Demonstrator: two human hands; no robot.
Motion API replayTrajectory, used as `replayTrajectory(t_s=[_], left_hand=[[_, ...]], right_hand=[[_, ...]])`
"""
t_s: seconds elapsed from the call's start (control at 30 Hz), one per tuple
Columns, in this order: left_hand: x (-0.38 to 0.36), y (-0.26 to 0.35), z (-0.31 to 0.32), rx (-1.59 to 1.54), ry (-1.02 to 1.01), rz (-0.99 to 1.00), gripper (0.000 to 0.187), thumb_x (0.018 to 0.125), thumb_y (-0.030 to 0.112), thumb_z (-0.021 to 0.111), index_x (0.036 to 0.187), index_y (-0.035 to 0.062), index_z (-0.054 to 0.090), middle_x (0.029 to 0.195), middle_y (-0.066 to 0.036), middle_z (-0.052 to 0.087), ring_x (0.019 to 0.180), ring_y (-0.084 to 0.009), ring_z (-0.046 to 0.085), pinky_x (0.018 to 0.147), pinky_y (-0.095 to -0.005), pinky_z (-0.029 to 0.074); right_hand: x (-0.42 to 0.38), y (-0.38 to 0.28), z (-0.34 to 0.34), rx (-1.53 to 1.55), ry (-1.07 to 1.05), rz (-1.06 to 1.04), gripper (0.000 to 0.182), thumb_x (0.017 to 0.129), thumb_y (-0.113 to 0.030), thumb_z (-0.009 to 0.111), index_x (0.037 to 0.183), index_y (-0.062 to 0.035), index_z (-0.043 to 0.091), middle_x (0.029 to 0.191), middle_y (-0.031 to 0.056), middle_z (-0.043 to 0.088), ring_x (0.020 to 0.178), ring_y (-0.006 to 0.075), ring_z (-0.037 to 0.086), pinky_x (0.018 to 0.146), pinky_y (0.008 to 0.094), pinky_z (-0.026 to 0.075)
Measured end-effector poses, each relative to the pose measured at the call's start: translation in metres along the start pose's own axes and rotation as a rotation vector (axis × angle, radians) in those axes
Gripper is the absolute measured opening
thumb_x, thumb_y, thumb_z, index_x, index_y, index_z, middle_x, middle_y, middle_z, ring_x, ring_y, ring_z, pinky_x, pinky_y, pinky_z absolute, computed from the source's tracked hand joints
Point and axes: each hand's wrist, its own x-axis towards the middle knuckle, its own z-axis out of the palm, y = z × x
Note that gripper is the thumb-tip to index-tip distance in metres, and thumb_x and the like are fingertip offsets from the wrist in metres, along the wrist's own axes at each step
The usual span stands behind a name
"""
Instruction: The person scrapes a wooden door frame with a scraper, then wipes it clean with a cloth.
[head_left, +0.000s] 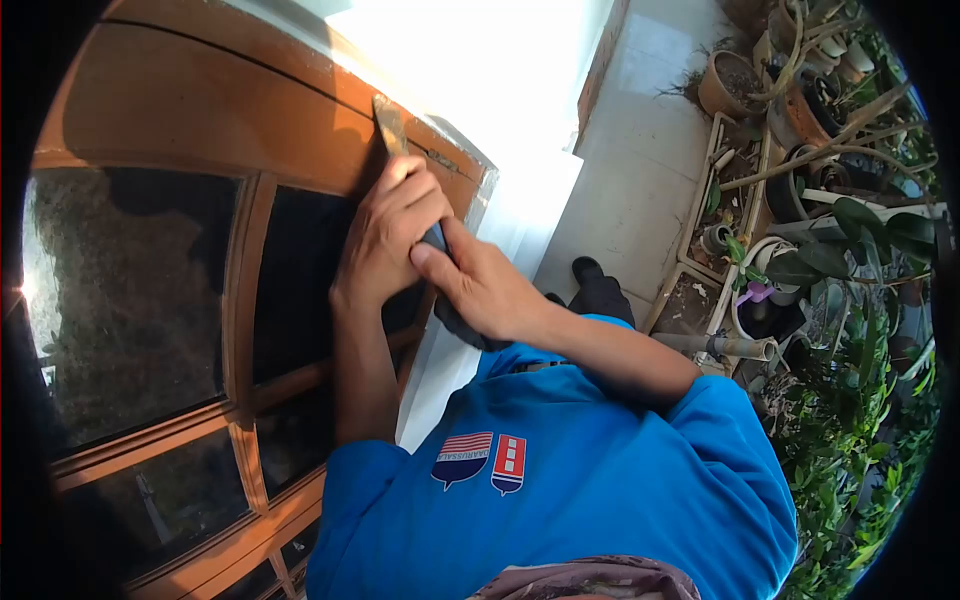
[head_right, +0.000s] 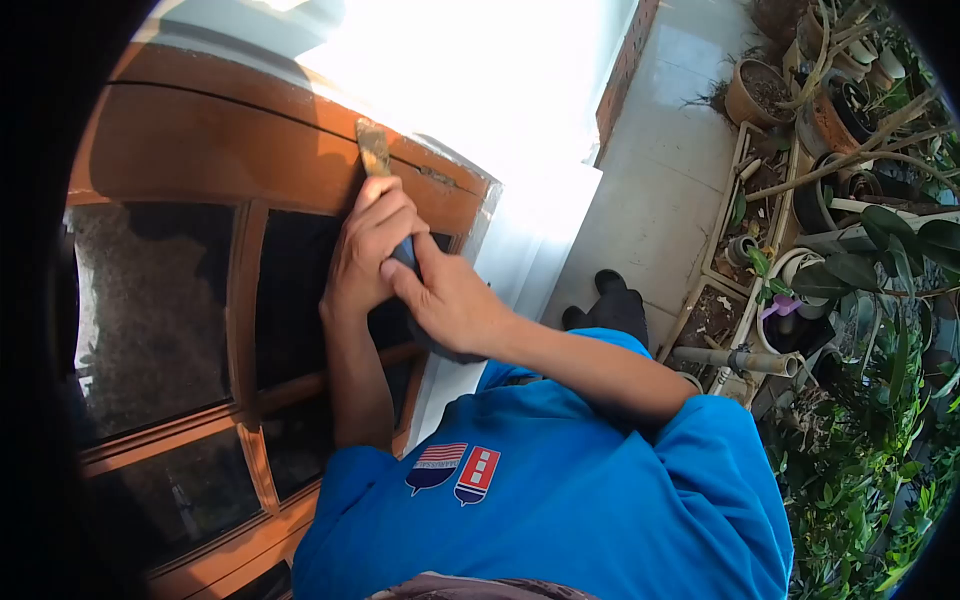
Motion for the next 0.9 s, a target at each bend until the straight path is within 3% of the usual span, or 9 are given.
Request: replayTrajectory(t_s=[0.07, 0.1, 0.27, 0.37, 0.53, 0.77, 0.9], left_hand=[[-0.003, -0.001, 0.002, 0.005, 0.054, 0.007, 0.015, 0.066, 0.004, 0.070, 0.077, 0.0027, 0.061, 0.084, -0.011, 0.060, 0.102, -0.0338, 0.058, 0.082, -0.0412, 0.052], [-0.006, 0.001, -0.019, 0.008, -0.041, -0.006, 0.015, 0.066, 0.004, 0.069, 0.077, 0.0026, 0.061, 0.084, -0.011, 0.059, 0.102, -0.0337, 0.058, 0.082, -0.0414, 0.052], [-0.005, 0.006, -0.019, 0.026, -0.006, -0.002, 0.015, 0.066, 0.004, 0.070, 0.077, 0.0019, 0.060, 0.083, -0.011, 0.059, 0.102, -0.0335, 0.058, 0.081, -0.0425, 0.052], [-0.001, 0.001, -0.016, 0.016, 0.021, 0.013, 0.015, 0.067, 0.006, 0.069, 0.078, 0.0015, 0.059, 0.085, -0.011, 0.059, 0.103, -0.0333, 0.058, 0.082, -0.0426, 0.053], [0.005, 0.001, -0.020, 0.029, 0.033, 0.039, 0.014, 0.068, 0.005, 0.068, 0.078, 0.0013, 0.059, 0.086, -0.011, 0.059, 0.102, -0.0341, 0.059, 0.081, -0.0427, 0.053], [0.014, -0.005, -0.031, 0.018, 0.062, 0.066, 0.012, 0.068, 0.004, 0.067, 0.077, 0.0023, 0.060, 0.082, -0.011, 0.059, 0.098, -0.0326, 0.059, 0.076, -0.0418, 0.053], [0.010, 0.006, -0.038, 0.029, 0.079, 0.061, 0.012, 0.068, 0.004, 0.067, 0.077, 0.0027, 0.060, 0.080, -0.010, 0.059, 0.096, -0.0317, 0.059, 0.075, -0.0408, 0.053]], right_hand=[[0.001, 0.005, 0.002, -0.007, 0.012, -0.089, 0.053, 0.103, -0.049, 0.047, 0.123, 0.0000, 0.049, 0.089, 0.0193, 0.066, 0.085, 0.0294, 0.066, 0.077, 0.0376, 0.049], [-0.001, -0.006, 0.018, 0.071, 0.007, -0.050, 0.053, 0.103, -0.049, 0.046, 0.123, 0.0002, 0.049, 0.090, 0.0196, 0.066, 0.085, 0.0296, 0.066, 0.077, 0.0377, 0.049], [-0.006, -0.018, 0.009, 0.043, -0.025, 0.011, 0.052, 0.104, -0.048, 0.045, 0.122, 0.0008, 0.049, 0.090, 0.0200, 0.065, 0.085, 0.0295, 0.065, 0.077, 0.0384, 0.049], [0.000, -0.008, 0.010, 0.040, 0.021, -0.151, 0.050, 0.104, -0.046, 0.046, 0.121, 0.0011, 0.049, 0.087, 0.0186, 0.064, 0.082, 0.0282, 0.065, 0.076, 0.0385, 0.049], [0.000, -0.025, 0.000, 0.053, -0.016, -0.015, 0.047, 0.103, -0.046, 0.048, 0.110, 0.0001, 0.050, 0.083, 0.0156, 0.062, 0.078, 0.0234, 0.063, 0.073, 0.0352, 0.049], [0.005, -0.035, 0.000, 0.028, -0.041, -0.085, 0.046, 0.103, -0.044, 0.050, 0.113, 0.0002, 0.051, 0.085, 0.0171, 0.063, 0.081, 0.0239, 0.065, 0.074, 0.0367, 0.050], [-0.001, -0.030, 0.006, 0.046, -0.009, -0.200, 0.045, 0.103, -0.044, 0.051, 0.111, 0.0002, 0.051, 0.079, 0.0137, 0.061, 0.075, 0.0218, 0.062, 0.070, 0.0354, 0.049]])
